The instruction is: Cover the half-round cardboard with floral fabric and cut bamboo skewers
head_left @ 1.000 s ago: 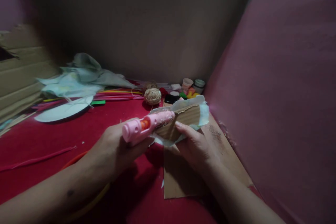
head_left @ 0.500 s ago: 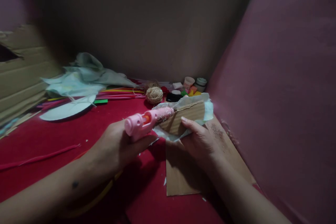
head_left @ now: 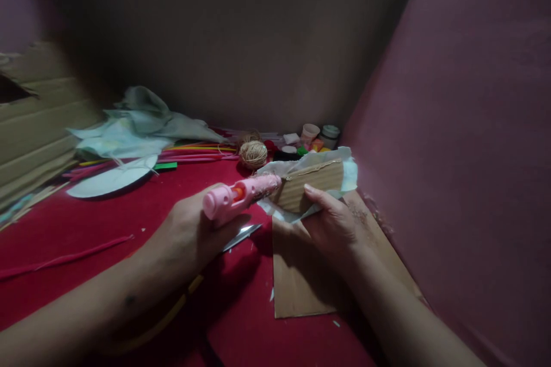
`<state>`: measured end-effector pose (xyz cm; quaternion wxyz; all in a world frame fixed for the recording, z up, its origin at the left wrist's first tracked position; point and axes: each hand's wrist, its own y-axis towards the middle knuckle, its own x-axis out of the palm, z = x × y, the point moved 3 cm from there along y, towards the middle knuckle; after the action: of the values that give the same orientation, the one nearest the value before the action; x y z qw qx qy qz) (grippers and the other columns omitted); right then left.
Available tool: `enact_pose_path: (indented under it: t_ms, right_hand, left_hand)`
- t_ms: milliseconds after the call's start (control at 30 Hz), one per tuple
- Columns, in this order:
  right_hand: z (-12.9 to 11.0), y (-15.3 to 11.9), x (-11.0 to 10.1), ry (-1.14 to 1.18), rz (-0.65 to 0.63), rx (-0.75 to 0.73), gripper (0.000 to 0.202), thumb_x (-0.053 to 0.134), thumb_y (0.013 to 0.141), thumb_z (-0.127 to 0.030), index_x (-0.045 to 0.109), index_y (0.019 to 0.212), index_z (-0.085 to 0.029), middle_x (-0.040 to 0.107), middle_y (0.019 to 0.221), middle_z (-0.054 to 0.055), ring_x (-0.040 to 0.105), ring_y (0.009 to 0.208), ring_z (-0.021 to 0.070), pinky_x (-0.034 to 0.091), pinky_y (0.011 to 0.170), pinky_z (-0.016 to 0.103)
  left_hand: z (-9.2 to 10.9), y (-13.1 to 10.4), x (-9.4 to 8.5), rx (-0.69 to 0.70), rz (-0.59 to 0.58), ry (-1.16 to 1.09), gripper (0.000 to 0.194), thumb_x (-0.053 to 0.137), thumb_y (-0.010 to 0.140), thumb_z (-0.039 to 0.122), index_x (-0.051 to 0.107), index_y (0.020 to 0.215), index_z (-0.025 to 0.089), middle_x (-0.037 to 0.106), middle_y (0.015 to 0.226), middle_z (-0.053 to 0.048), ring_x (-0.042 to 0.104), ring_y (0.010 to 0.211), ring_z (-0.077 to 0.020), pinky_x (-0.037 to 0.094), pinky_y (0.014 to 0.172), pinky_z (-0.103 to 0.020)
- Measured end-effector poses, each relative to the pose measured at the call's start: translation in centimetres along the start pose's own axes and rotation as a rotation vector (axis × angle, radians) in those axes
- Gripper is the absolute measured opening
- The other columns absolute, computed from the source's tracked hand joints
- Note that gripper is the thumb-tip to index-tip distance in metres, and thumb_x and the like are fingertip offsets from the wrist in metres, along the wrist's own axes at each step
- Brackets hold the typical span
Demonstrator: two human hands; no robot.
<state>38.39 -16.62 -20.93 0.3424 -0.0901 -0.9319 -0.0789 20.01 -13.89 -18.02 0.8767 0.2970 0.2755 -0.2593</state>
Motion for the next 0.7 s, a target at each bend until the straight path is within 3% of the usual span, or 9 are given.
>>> enact_pose_path:
  t_ms: [233, 467, 700]
  right_hand:
    - [-0.1, 0.3, -0.4, -0.004, -0.001, -0.011, 0.038, 0.060, 0.072, -0.017, 0.060, 0.109, -0.023, 0.071, 0.099, 0.003, 0.062, 0.107, 0.0242, 0.048, 0.097, 0.048]
    - [0.2, 0.3, -0.2, -0.014, -0.011, -0.034, 0.041, 0.062, 0.069, -0.016, 0.061, 0.109, -0.023, 0.072, 0.097, 0.002, 0.066, 0.098, 0.0219, 0.049, 0.096, 0.042]
    - [1.1, 0.2, -0.2, -0.005, -0.053, 0.026, 0.040, 0.063, 0.068, -0.015, 0.062, 0.107, -0.023, 0.073, 0.090, 0.000, 0.068, 0.092, 0.0215, 0.051, 0.093, 0.041]
  left_hand:
    - [-0.3, 0.0, -0.2, 0.057, 0.026, 0.055, 0.045, 0.050, 0.090, 0.035, 0.047, 0.135, 0.035, 0.053, 0.137, 0.004, 0.052, 0.123, -0.0211, 0.041, 0.106, -0.037]
    - [-0.2, 0.1, 0.2, 0.030, 0.029, -0.056, 0.046, 0.055, 0.087, 0.033, 0.050, 0.133, 0.033, 0.054, 0.136, 0.003, 0.050, 0.125, -0.0208, 0.040, 0.107, -0.036]
    - [-0.3, 0.2, 0.5, 0.081, 0.010, -0.030, 0.048, 0.054, 0.087, 0.031, 0.047, 0.135, 0.031, 0.054, 0.136, 0.002, 0.052, 0.123, -0.0204, 0.041, 0.107, -0.032]
